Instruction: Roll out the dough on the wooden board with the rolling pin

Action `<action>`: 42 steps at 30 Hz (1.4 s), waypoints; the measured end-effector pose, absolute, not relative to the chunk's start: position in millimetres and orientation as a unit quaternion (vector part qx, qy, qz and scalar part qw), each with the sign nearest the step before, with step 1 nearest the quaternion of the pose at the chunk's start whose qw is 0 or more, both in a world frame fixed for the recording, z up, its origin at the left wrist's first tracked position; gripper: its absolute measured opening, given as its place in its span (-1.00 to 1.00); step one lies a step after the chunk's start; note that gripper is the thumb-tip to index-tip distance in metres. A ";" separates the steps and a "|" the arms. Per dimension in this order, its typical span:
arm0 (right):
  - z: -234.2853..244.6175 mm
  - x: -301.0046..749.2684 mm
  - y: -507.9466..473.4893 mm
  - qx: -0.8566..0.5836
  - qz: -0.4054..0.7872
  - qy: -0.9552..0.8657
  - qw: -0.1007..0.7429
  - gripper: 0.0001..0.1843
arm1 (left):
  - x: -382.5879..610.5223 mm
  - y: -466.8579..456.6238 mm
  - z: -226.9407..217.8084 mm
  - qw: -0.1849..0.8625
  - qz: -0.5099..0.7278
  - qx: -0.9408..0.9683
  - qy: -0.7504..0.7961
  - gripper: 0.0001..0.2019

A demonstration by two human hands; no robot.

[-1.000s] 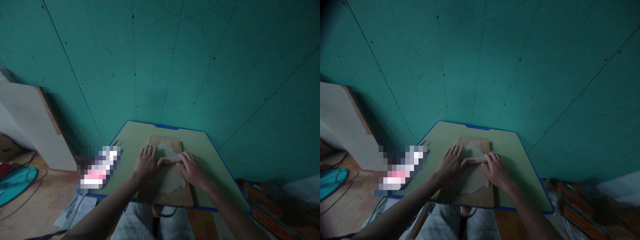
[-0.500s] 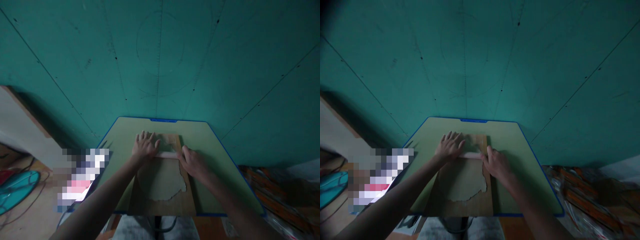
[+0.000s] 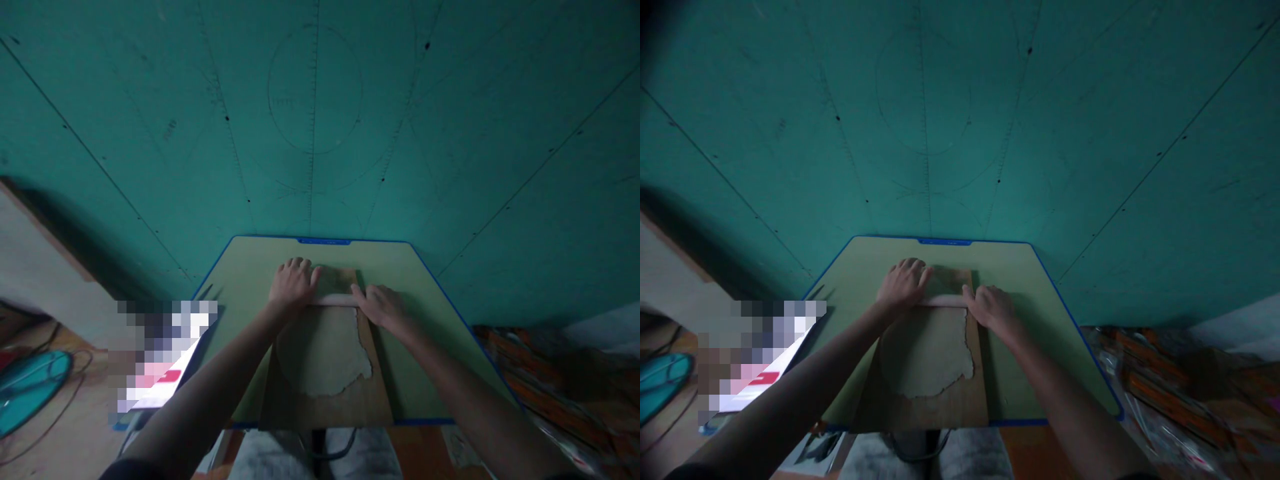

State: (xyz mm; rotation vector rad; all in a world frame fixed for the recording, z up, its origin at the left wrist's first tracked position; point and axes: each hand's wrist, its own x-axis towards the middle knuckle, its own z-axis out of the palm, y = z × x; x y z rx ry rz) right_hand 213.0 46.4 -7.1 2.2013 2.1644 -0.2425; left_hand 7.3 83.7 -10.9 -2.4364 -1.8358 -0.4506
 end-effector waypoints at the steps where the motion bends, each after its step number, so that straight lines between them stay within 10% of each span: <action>1: -7.2 212.3 33.9 0.707 -0.064 0.704 0.021 -0.28 | 5.3 75.4 -12.4 0.035 -0.147 -0.796 -0.586 -0.53; 42: 2.4 189.0 -50.8 0.718 -0.048 0.694 0.009 -0.52 | 28.5 78.8 -18.0 0.044 -0.122 -0.861 -0.492 -0.56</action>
